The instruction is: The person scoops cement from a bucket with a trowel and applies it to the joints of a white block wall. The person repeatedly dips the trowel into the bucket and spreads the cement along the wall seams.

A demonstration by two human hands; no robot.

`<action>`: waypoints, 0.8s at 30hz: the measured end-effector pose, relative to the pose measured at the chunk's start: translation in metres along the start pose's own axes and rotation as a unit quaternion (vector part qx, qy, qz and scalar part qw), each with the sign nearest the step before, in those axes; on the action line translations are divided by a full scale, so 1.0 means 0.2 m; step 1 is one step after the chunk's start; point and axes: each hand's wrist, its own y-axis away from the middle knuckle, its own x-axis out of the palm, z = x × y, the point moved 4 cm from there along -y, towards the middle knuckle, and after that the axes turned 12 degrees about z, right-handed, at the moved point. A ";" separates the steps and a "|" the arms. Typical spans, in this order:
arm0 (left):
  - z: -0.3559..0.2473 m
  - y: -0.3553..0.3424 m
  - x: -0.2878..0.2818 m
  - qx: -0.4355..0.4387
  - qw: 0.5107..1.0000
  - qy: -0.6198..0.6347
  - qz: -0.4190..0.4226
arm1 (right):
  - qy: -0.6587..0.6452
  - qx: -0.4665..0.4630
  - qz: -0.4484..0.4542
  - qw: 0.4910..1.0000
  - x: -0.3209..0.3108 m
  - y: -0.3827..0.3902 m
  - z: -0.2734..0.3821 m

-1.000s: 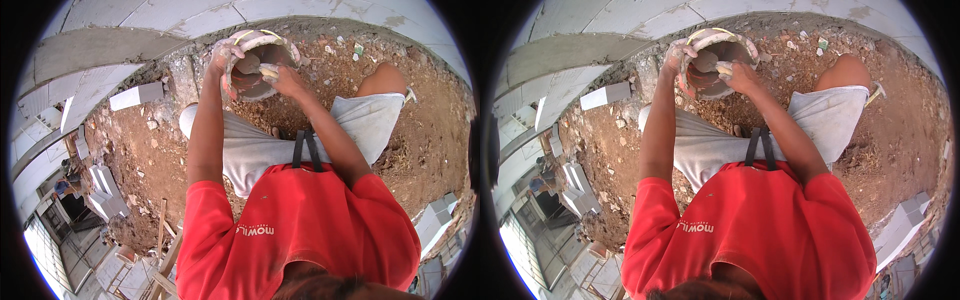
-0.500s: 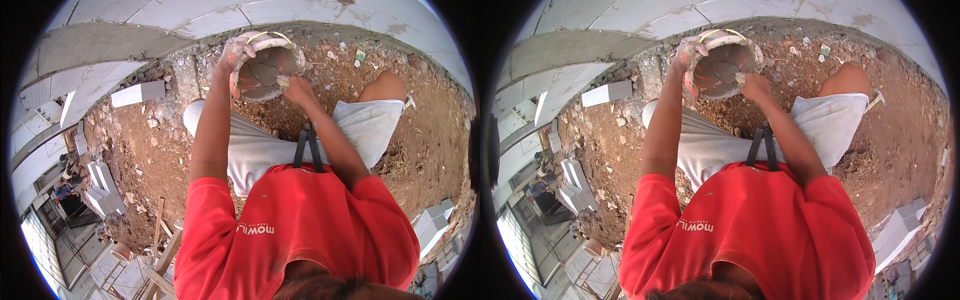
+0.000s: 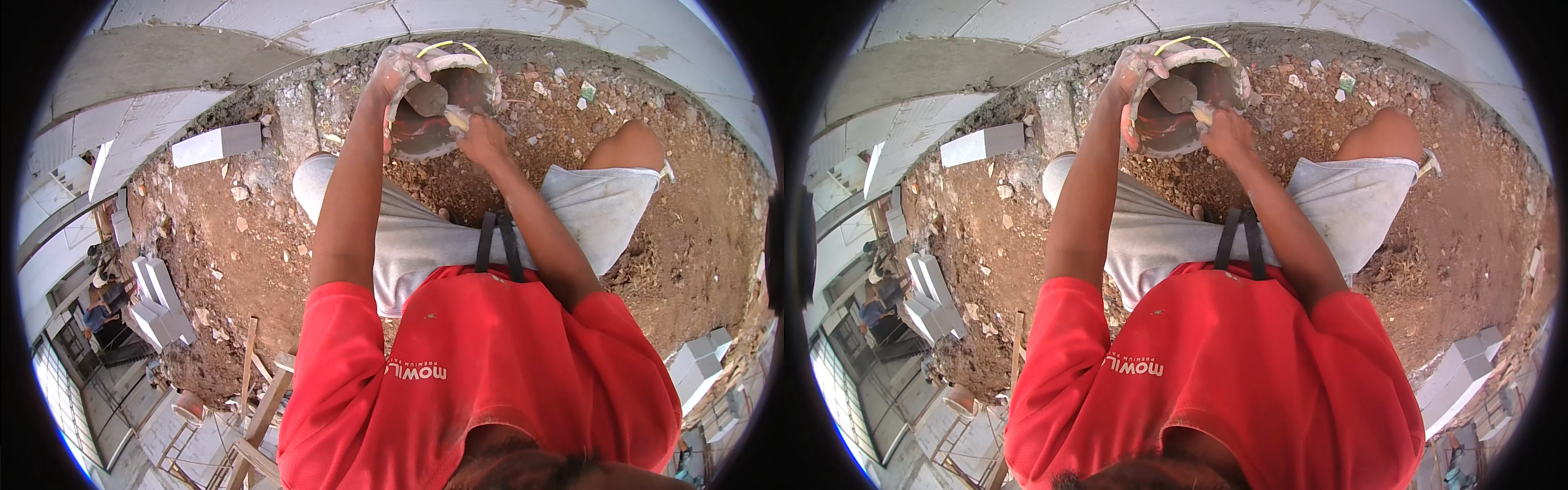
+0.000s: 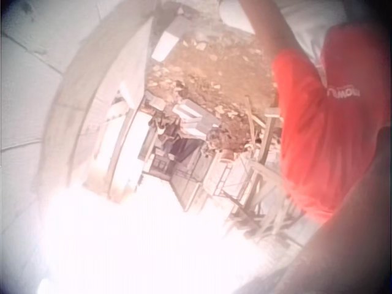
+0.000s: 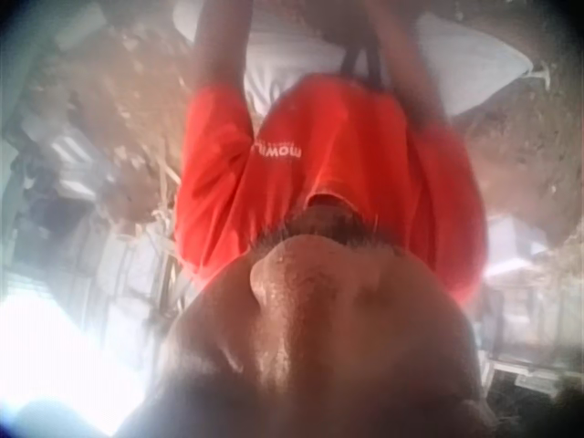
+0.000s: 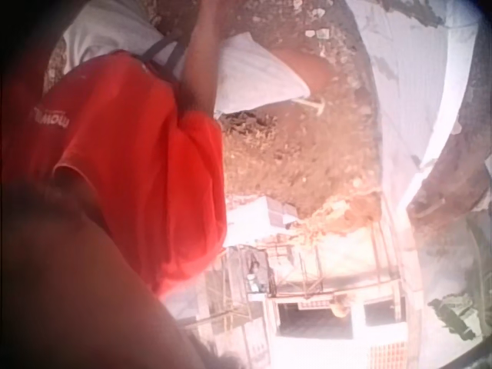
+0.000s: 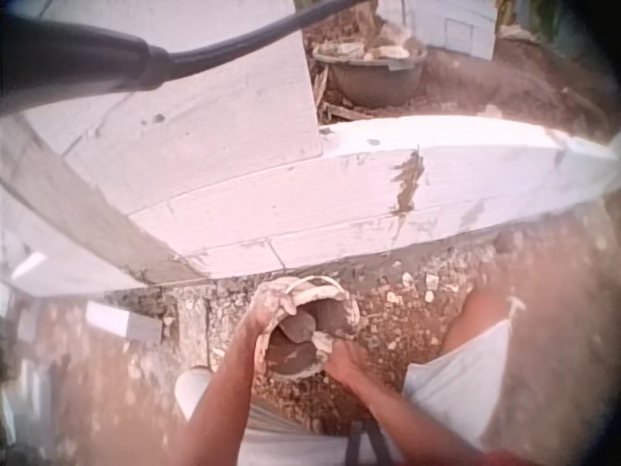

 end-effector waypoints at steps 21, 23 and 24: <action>-0.02 0.05 0.00 0.046 0.998 0.030 -0.037 | 0.032 -0.008 0.046 0.998 0.01 0.02 -0.03; -0.02 0.04 -0.01 0.043 0.997 0.036 -0.053 | -0.012 -0.014 -0.033 0.999 -0.01 0.01 -0.01; -0.03 0.02 0.02 0.049 0.998 0.028 -0.042 | -0.037 -0.008 -0.072 0.997 -0.02 0.02 -0.01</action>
